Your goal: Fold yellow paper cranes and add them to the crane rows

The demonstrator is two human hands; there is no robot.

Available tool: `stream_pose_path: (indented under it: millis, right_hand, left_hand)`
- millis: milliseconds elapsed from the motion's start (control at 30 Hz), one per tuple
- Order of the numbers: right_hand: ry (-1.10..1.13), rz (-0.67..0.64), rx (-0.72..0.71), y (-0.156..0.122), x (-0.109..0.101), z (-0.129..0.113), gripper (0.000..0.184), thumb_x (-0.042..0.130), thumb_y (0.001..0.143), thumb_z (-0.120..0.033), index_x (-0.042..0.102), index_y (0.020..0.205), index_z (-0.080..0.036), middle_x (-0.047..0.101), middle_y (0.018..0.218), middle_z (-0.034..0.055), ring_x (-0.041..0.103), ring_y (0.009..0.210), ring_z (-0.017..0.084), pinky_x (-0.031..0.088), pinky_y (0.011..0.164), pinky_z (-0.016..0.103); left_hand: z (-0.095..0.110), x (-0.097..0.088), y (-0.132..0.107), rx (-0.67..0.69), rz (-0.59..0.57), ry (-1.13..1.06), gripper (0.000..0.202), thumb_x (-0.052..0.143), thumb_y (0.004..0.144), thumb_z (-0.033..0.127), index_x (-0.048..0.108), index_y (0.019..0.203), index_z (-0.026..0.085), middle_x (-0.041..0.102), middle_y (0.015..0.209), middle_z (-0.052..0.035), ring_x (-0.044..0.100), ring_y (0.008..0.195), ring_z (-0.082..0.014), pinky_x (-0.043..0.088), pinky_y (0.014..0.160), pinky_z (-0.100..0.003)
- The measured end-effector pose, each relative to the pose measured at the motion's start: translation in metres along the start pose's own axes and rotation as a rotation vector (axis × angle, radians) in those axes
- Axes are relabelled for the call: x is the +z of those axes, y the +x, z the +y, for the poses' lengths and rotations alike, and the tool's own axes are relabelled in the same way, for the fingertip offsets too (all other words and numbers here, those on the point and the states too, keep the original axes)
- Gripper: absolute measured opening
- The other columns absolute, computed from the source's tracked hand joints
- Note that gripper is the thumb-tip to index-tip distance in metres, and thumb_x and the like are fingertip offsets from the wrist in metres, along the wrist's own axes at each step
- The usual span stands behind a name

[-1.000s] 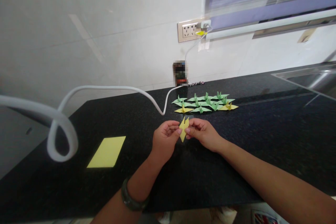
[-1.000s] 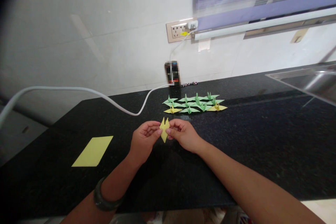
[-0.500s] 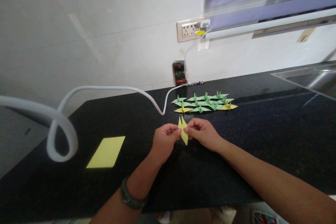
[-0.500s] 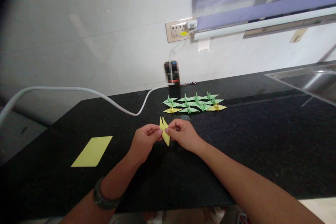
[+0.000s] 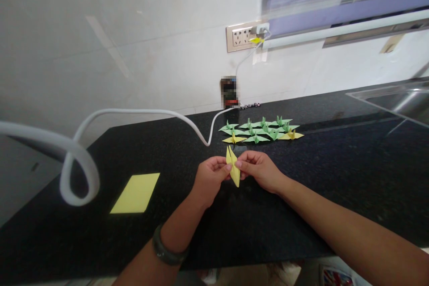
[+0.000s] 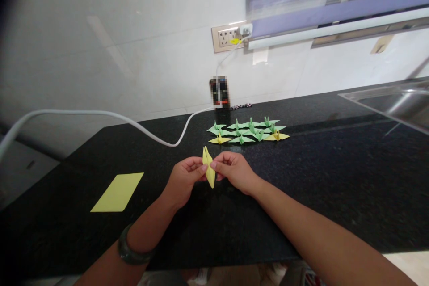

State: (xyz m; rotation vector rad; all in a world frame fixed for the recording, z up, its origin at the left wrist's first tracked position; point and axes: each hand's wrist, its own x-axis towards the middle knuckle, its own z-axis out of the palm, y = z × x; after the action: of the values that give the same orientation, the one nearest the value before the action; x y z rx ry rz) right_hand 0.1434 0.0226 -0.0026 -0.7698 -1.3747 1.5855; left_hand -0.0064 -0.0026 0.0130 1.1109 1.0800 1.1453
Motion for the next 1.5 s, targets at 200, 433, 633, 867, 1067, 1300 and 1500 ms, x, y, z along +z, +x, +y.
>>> stream_pose_path:
  millis: [200,433,633,867,1067,1300,1500]
  right_hand:
    - [0.079,-0.024,0.036,-0.0002,0.0009,0.0,0.021,0.061,0.068,-0.033,0.053,0.068,-0.014,0.056,0.058,-0.0019,0.049,0.047,0.006,0.042,0.048,0.02]
    - [0.001,-0.016,0.01,-0.0008,0.001,-0.0025,0.02,0.061,0.067,-0.032,0.054,0.066,-0.013,0.055,0.057,-0.0017,0.049,0.047,0.006,0.041,0.046,0.019]
    - [-0.093,-0.012,-0.002,-0.0011,0.002,-0.0041,0.021,0.061,0.067,-0.033,0.056,0.066,-0.013,0.056,0.057,-0.001,0.048,0.047,0.006,0.04,0.046,0.02]
    - [-0.055,-0.014,-0.106,-0.0002,0.0003,-0.0024,0.022,0.063,0.065,-0.031,0.053,0.076,-0.016,0.052,0.064,-0.0022,0.048,0.053,0.008,0.042,0.051,0.021]
    - [-0.207,0.006,-0.211,0.0012,-0.0026,-0.001,0.016,0.062,0.067,-0.028,0.055,0.076,-0.017,0.05,0.068,-0.0006,0.046,0.059,0.009,0.041,0.055,0.023]
    - [-0.186,0.019,-0.219,0.002,-0.003,-0.0056,0.015,0.064,0.064,-0.028,0.058,0.072,-0.016,0.054,0.074,0.0015,0.049,0.065,0.011,0.042,0.057,0.024]
    - [0.043,-0.007,-0.064,0.0015,-0.0009,-0.0049,0.021,0.068,0.061,-0.023,0.054,0.075,-0.016,0.053,0.065,-0.0024,0.049,0.053,0.007,0.043,0.049,0.021]
  left_hand:
    - [0.0008,-0.004,0.0006,-0.03,-0.047,-0.06,0.025,0.064,0.063,0.027,0.058,0.081,0.011,0.064,0.069,-0.0041,0.059,0.059,-0.0127,0.046,0.06,-0.027]
    - [0.0014,-0.0019,-0.0014,-0.064,-0.121,-0.067,0.026,0.063,0.064,0.027,0.059,0.083,0.01,0.064,0.072,-0.0061,0.059,0.061,-0.0136,0.045,0.059,-0.026]
    - [0.0003,-0.0026,-0.0008,-0.078,-0.122,-0.061,0.023,0.063,0.063,0.03,0.062,0.075,0.01,0.063,0.066,-0.0048,0.058,0.059,-0.0133,0.045,0.059,-0.027]
    - [0.0024,-0.0031,0.0009,0.04,-0.065,0.144,0.023,0.063,0.062,0.034,0.064,0.068,0.011,0.06,0.059,-0.0019,0.05,0.051,-0.0094,0.039,0.05,-0.021]
    - [0.0007,-0.0023,0.0012,0.11,-0.072,0.266,0.026,0.06,0.064,0.038,0.064,0.068,0.013,0.058,0.059,-0.0008,0.048,0.052,-0.01,0.037,0.049,-0.021]
    - [0.0026,-0.0032,-0.0008,0.125,-0.142,0.379,0.027,0.053,0.069,0.038,0.062,0.071,0.013,0.054,0.057,0.0005,0.043,0.051,-0.0088,0.033,0.048,-0.02]
    - [0.0067,-0.0013,-0.003,0.107,-0.198,0.375,0.026,0.049,0.073,0.036,0.061,0.072,0.013,0.054,0.06,-0.0002,0.042,0.052,-0.0088,0.031,0.048,-0.019]
